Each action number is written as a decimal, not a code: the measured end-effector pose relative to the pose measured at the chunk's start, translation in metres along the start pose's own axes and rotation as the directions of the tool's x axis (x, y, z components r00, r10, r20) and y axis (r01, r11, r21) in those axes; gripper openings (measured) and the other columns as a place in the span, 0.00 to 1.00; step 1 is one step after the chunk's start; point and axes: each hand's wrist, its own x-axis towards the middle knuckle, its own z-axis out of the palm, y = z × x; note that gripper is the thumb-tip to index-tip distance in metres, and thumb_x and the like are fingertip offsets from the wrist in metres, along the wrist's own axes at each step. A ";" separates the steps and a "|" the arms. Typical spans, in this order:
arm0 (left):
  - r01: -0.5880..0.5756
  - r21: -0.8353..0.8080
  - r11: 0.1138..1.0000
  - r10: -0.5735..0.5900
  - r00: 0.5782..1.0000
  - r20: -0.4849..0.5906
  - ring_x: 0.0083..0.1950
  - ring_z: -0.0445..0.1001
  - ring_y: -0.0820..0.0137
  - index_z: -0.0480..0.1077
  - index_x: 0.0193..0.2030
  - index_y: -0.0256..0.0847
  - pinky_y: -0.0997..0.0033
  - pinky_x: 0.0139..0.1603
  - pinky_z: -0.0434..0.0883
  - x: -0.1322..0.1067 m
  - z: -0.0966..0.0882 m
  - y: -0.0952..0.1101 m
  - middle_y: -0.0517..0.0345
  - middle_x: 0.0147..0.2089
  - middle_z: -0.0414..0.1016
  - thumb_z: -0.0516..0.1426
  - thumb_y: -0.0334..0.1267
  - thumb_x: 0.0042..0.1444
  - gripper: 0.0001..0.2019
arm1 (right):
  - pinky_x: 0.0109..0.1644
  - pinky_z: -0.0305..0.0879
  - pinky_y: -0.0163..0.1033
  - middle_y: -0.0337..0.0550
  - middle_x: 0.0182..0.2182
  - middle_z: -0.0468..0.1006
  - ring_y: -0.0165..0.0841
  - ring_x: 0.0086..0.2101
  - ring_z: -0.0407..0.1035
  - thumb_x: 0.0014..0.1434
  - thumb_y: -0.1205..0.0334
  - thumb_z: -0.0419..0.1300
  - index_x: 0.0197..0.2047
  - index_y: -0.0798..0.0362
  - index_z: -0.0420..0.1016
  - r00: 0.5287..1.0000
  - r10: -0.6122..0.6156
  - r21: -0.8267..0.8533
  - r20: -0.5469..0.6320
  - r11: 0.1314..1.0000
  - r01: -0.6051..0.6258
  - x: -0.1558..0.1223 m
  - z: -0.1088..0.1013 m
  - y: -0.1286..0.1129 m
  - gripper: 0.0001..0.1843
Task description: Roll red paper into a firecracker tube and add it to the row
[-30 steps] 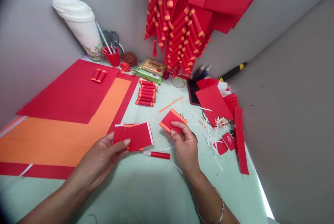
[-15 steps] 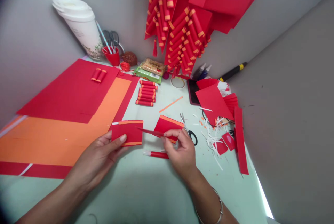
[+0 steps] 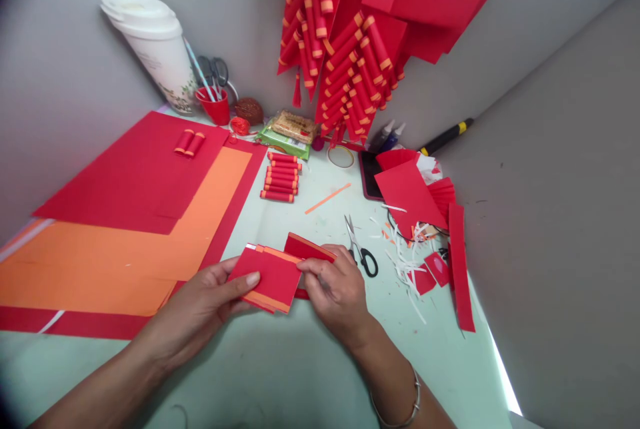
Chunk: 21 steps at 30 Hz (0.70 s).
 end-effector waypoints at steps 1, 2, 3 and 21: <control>-0.008 0.004 1.000 0.008 1.000 0.000 0.48 0.81 0.58 0.76 0.54 0.38 0.63 0.48 0.78 0.000 0.000 0.000 0.48 0.48 0.84 0.65 0.35 0.56 0.17 | 0.42 0.71 0.42 0.42 0.33 0.79 0.36 0.36 0.73 0.58 0.75 0.58 0.40 0.47 0.79 0.999 0.029 0.009 0.014 1.000 -0.029 -0.001 0.000 -0.001 0.13; -0.022 0.005 1.000 0.022 1.000 -0.010 0.48 0.82 0.58 0.76 0.54 0.38 0.63 0.48 0.78 0.001 -0.001 -0.001 0.48 0.47 0.84 0.65 0.34 0.56 0.18 | 0.42 0.71 0.42 0.42 0.33 0.79 0.36 0.36 0.73 0.59 0.73 0.59 0.41 0.47 0.79 0.996 0.082 0.022 0.025 0.996 -0.083 -0.001 0.000 -0.001 0.13; -0.040 0.005 0.999 0.040 0.999 -0.028 0.48 0.82 0.58 0.76 0.54 0.38 0.64 0.47 0.78 0.001 -0.002 -0.001 0.48 0.47 0.84 0.65 0.34 0.56 0.18 | 0.42 0.71 0.42 0.41 0.34 0.80 0.36 0.36 0.73 0.60 0.71 0.59 0.43 0.46 0.79 0.987 0.160 0.044 0.033 0.986 -0.161 -0.001 -0.001 -0.001 0.12; -0.171 0.091 0.981 0.189 0.949 -0.253 0.44 0.83 0.53 0.74 0.55 0.42 0.59 0.44 0.77 0.000 -0.007 0.000 0.49 0.45 0.85 0.69 0.39 0.47 0.26 | 0.36 0.72 0.38 0.42 0.39 0.79 0.33 0.34 0.74 0.57 0.64 0.61 0.68 0.48 0.55 0.667 0.708 0.466 0.232 0.521 -0.715 0.007 0.003 -0.002 0.37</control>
